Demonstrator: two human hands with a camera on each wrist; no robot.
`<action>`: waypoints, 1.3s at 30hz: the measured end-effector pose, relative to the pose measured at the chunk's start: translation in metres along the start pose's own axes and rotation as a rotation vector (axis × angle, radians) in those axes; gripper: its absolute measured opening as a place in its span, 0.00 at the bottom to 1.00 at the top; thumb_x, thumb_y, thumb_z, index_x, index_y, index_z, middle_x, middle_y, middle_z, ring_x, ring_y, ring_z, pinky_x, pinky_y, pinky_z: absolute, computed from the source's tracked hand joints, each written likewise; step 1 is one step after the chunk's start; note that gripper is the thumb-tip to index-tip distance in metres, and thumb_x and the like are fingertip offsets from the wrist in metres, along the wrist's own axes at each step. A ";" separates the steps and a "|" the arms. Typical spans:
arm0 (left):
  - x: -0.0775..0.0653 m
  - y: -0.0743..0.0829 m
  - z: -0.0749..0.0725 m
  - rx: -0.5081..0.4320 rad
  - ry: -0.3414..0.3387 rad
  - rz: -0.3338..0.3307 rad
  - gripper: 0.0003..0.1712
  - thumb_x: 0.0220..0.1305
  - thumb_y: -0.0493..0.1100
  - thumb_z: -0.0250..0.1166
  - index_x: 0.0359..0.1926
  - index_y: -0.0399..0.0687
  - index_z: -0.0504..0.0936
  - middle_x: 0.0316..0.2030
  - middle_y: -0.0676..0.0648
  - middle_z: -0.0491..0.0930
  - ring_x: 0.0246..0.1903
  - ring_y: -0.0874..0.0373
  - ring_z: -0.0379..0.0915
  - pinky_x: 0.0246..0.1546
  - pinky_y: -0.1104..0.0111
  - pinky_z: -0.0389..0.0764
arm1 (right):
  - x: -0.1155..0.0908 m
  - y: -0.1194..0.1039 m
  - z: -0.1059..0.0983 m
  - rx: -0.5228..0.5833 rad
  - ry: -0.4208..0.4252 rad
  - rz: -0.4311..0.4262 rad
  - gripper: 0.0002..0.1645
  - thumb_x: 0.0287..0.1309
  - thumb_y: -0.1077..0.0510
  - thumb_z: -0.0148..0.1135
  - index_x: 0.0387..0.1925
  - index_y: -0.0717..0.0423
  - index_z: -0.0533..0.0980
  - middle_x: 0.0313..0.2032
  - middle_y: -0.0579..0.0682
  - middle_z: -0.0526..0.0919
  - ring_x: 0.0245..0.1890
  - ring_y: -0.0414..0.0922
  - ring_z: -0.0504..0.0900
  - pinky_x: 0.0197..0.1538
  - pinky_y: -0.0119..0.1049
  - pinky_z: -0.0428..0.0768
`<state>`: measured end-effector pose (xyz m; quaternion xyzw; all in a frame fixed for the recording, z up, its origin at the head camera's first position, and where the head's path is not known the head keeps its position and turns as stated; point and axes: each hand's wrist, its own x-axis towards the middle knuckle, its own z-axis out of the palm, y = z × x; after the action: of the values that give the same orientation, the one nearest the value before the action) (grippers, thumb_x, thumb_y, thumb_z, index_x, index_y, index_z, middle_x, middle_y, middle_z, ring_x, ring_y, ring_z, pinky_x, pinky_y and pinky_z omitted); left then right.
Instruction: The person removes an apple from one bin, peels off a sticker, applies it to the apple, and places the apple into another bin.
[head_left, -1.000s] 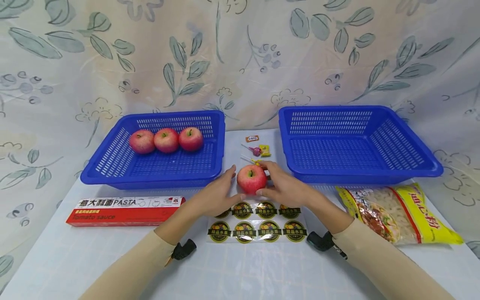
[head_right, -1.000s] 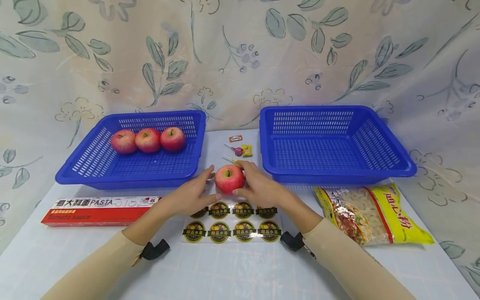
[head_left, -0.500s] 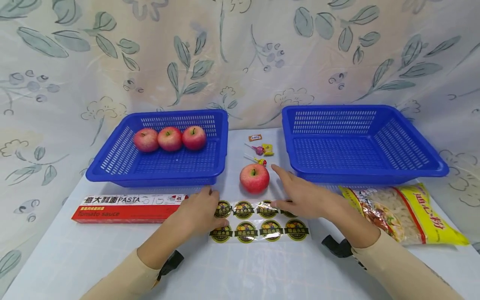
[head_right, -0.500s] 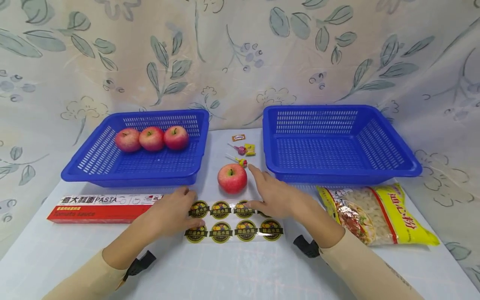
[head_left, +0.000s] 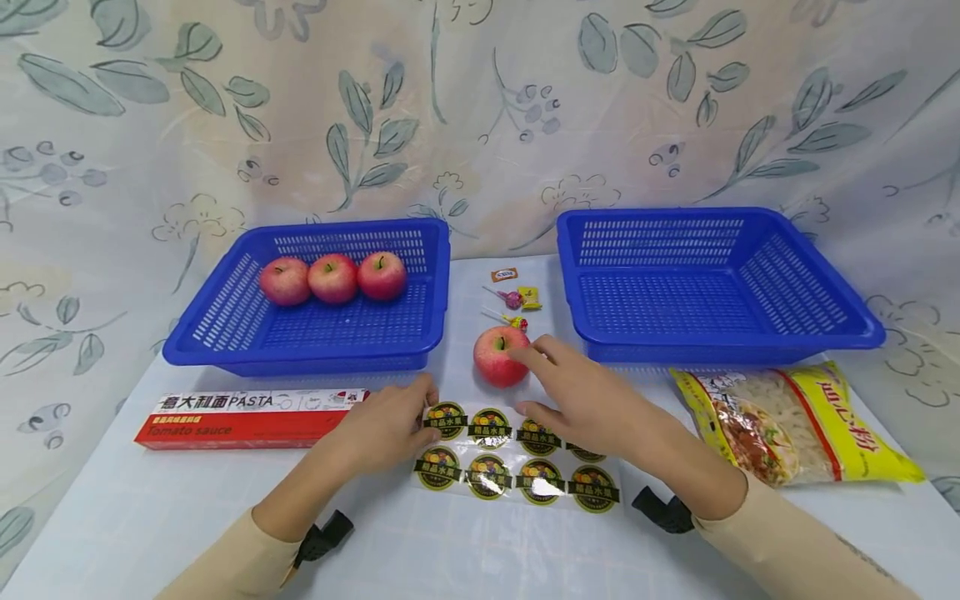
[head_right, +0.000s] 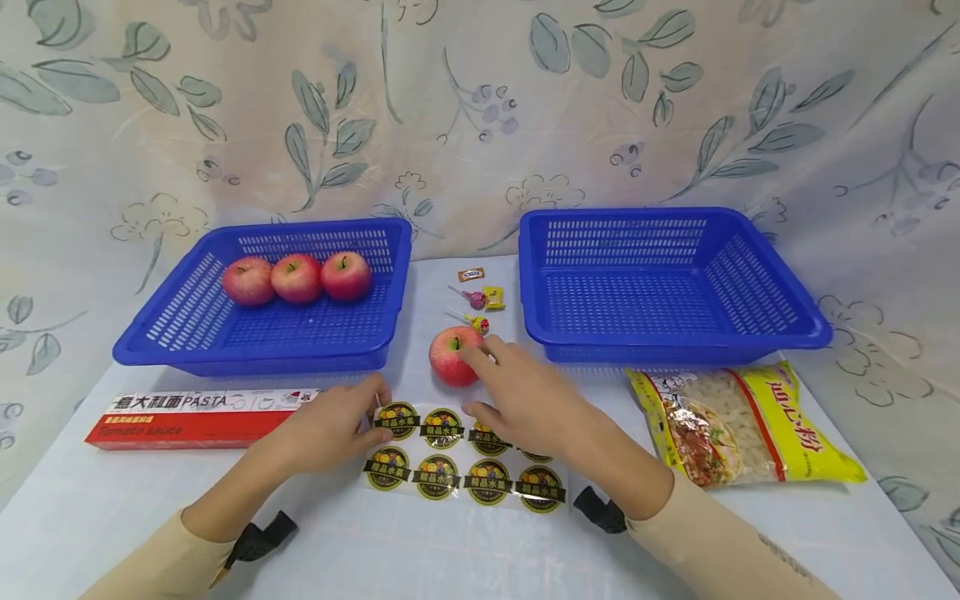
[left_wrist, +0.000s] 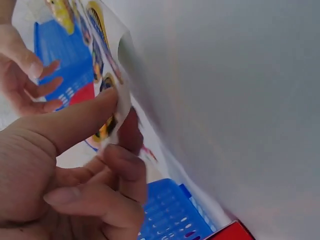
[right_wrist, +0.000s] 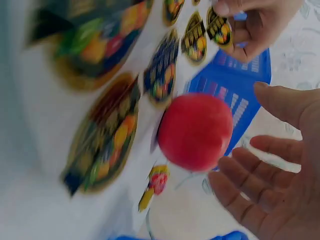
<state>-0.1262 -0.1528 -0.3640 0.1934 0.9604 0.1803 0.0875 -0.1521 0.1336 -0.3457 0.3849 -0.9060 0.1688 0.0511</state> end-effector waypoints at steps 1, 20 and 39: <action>-0.001 -0.001 0.000 -0.024 0.007 0.020 0.19 0.63 0.44 0.74 0.47 0.51 0.72 0.26 0.55 0.74 0.23 0.60 0.68 0.25 0.66 0.70 | 0.002 -0.003 0.001 0.003 0.006 -0.026 0.35 0.65 0.48 0.70 0.68 0.57 0.71 0.53 0.50 0.77 0.45 0.43 0.79 0.49 0.39 0.83; -0.015 0.002 0.000 -0.217 0.059 0.117 0.20 0.65 0.44 0.72 0.55 0.54 0.76 0.33 0.60 0.80 0.18 0.69 0.68 0.21 0.71 0.73 | 0.032 -0.024 0.032 0.249 -0.042 -0.176 0.04 0.69 0.57 0.65 0.43 0.50 0.78 0.38 0.41 0.79 0.35 0.35 0.79 0.39 0.26 0.80; -0.024 -0.006 0.002 -0.079 0.026 0.110 0.16 0.65 0.47 0.72 0.53 0.54 0.81 0.27 0.64 0.76 0.20 0.70 0.63 0.24 0.72 0.70 | 0.035 -0.016 0.030 0.330 -0.148 -0.164 0.05 0.75 0.59 0.57 0.39 0.46 0.71 0.30 0.37 0.72 0.30 0.33 0.73 0.36 0.29 0.77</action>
<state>-0.1056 -0.1669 -0.3660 0.2397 0.9416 0.2249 0.0725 -0.1644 0.0892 -0.3614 0.4719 -0.8329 0.2816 -0.0661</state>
